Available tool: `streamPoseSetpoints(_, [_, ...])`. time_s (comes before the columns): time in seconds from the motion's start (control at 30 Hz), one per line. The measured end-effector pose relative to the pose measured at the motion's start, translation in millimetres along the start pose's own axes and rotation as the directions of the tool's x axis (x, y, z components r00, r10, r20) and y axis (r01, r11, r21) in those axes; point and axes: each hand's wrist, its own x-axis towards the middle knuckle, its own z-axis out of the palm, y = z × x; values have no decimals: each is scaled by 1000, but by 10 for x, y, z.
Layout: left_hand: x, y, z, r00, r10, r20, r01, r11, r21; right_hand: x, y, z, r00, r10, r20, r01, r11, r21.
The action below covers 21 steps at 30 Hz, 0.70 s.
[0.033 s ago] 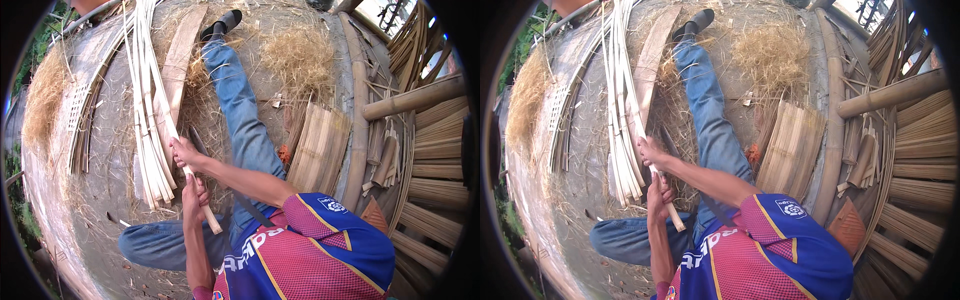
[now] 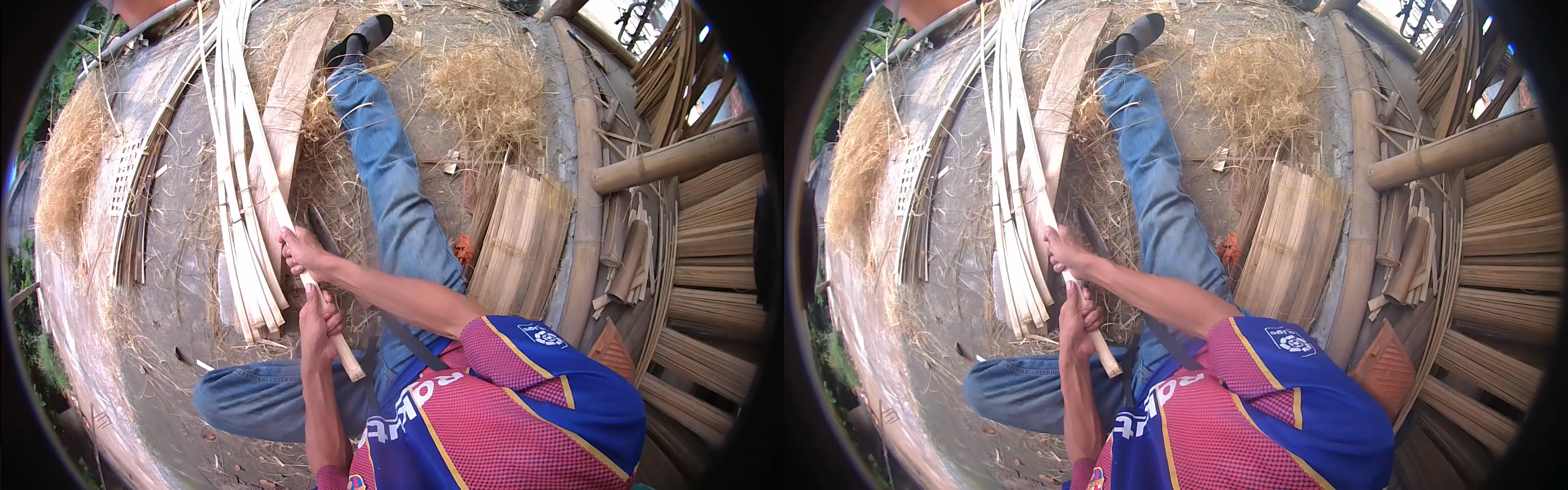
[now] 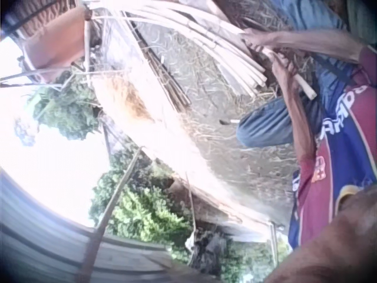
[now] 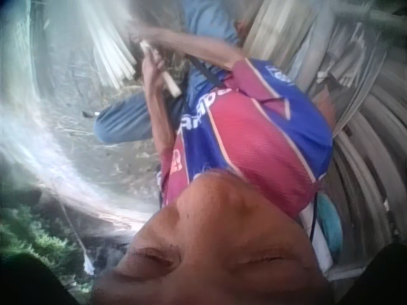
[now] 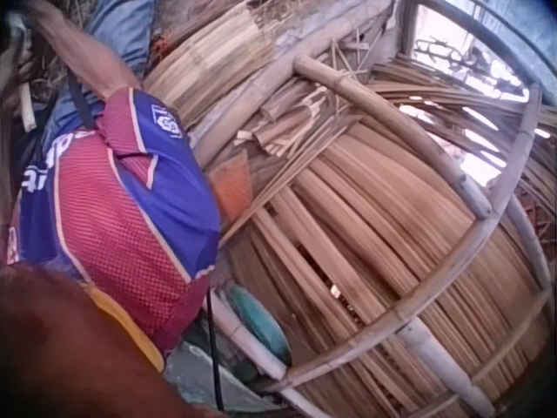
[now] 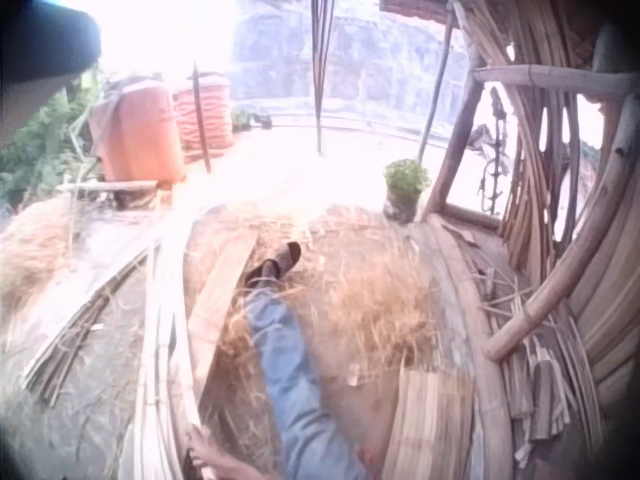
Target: The person sits on the ground and bundles thin bamboo strips together using a thin cord. They align the strips, wrap the cord around them multiple times, and tie knots to secure the bundle.
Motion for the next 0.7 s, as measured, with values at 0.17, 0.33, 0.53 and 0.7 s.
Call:
streamPoseSetpoints(0.17, [8,181,111,985,-93,147,110,987,-118,8,-55,-13,999,-36,19,34,996,77])
streamPoseSetpoints(0.33, [59,435,-1,996,-48,77,56,992,-112,55,-69,167,998,-49,48,42,988,147])
streamPoseSetpoints(0.53, [32,812,113,992,-40,121,45,998,-38,40,-170,-87,863,-501,-65,392,746,-538])
streamPoseSetpoints(0.7, [61,1374,70,984,-29,177,61,983,-174,-1183,-1082,-962,747,-663,-35,601,698,-390])
